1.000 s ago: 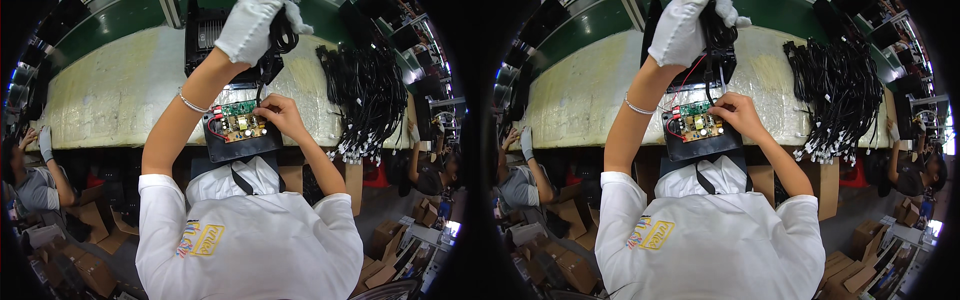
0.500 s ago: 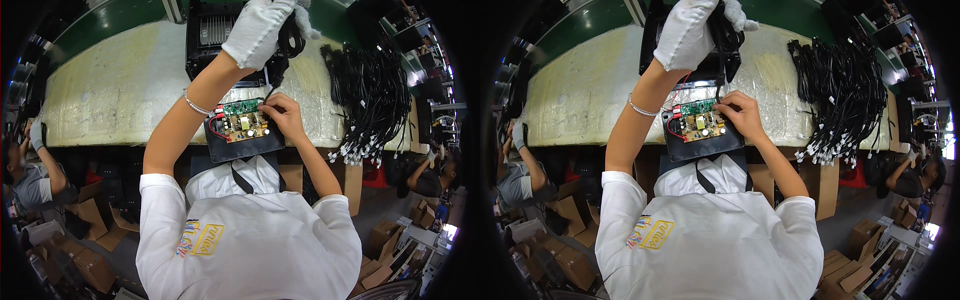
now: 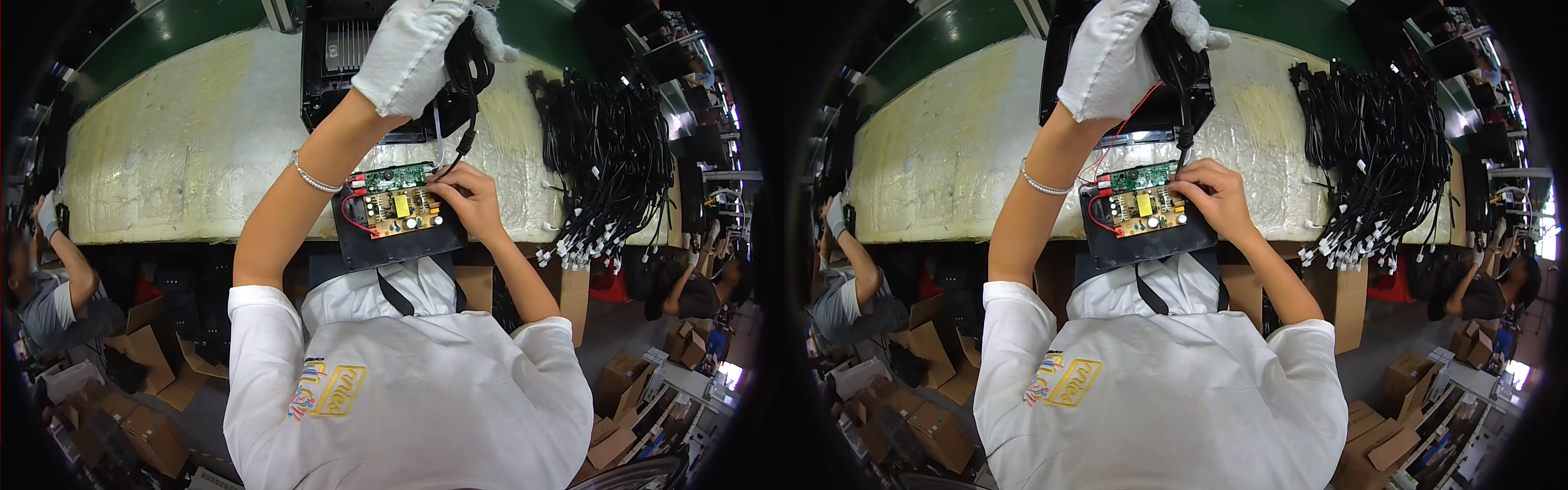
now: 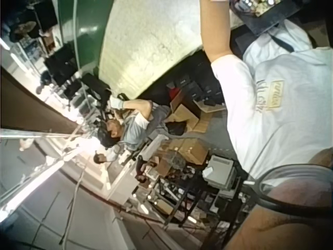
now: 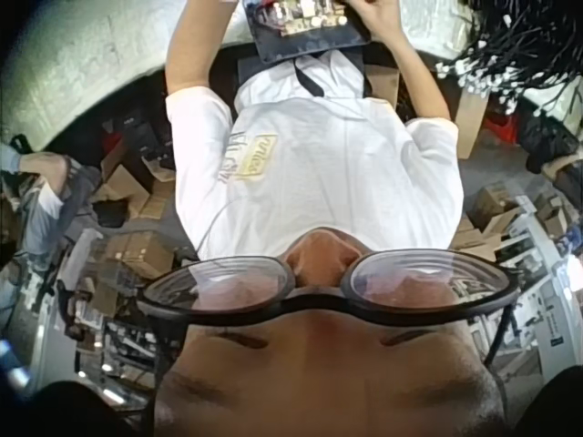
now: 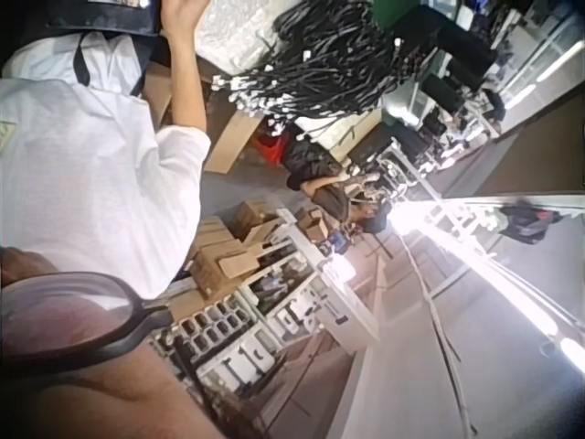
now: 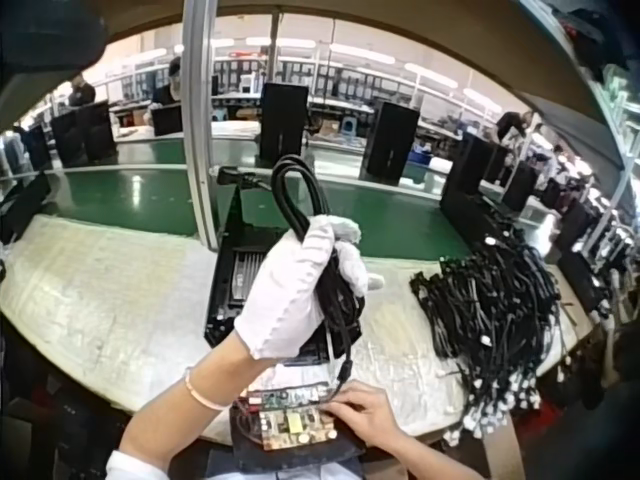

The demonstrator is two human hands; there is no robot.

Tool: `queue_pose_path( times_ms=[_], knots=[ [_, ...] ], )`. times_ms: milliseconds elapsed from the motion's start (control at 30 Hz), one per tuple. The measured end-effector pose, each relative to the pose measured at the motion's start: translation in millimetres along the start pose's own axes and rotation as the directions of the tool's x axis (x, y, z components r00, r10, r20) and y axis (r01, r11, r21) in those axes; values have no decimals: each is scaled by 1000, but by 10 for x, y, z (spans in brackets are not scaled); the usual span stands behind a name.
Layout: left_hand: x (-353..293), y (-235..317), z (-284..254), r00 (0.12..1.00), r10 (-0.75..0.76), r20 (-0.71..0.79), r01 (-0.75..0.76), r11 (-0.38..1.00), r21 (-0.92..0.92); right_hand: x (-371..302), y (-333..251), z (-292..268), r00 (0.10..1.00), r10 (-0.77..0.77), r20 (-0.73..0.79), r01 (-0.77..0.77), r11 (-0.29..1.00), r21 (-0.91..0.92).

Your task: Connecting wiring harnesses to printed circuit boards inside black plastic device housings on a factory assembly line.

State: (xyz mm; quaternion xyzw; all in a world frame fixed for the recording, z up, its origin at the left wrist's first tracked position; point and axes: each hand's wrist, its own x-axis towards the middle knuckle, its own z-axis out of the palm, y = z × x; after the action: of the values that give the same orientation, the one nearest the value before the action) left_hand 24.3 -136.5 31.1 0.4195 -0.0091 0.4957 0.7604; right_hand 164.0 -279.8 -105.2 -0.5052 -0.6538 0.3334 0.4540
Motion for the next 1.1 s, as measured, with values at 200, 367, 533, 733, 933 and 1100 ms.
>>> queue_pose_path(
  times_ms=[200,367,533,733,933,1100],
  knots=[
    [17,12,-69,1000,-2,-7,2,1000,-21,-2,-178,8,1000,-19,-24,15,984,-177],
    [17,16,-115,999,-9,-38,9,1000,3,-20,-187,9,997,29,-70,-43,978,-203],
    [-83,7,-126,996,32,86,-55,957,284,-97,-25,-44,997,-69,-40,53,946,-320],
    [371,311,-515,944,-77,-322,323,428,844,-10,-43,-185,995,-75,-64,58,969,-242],
    [201,210,-475,969,79,-233,219,156,963,413,168,-900,965,-204,-165,27,702,-712],
    [-785,-239,-275,981,75,177,-175,-26,984,516,456,-695,981,-147,123,166,335,-928]
  ],
)
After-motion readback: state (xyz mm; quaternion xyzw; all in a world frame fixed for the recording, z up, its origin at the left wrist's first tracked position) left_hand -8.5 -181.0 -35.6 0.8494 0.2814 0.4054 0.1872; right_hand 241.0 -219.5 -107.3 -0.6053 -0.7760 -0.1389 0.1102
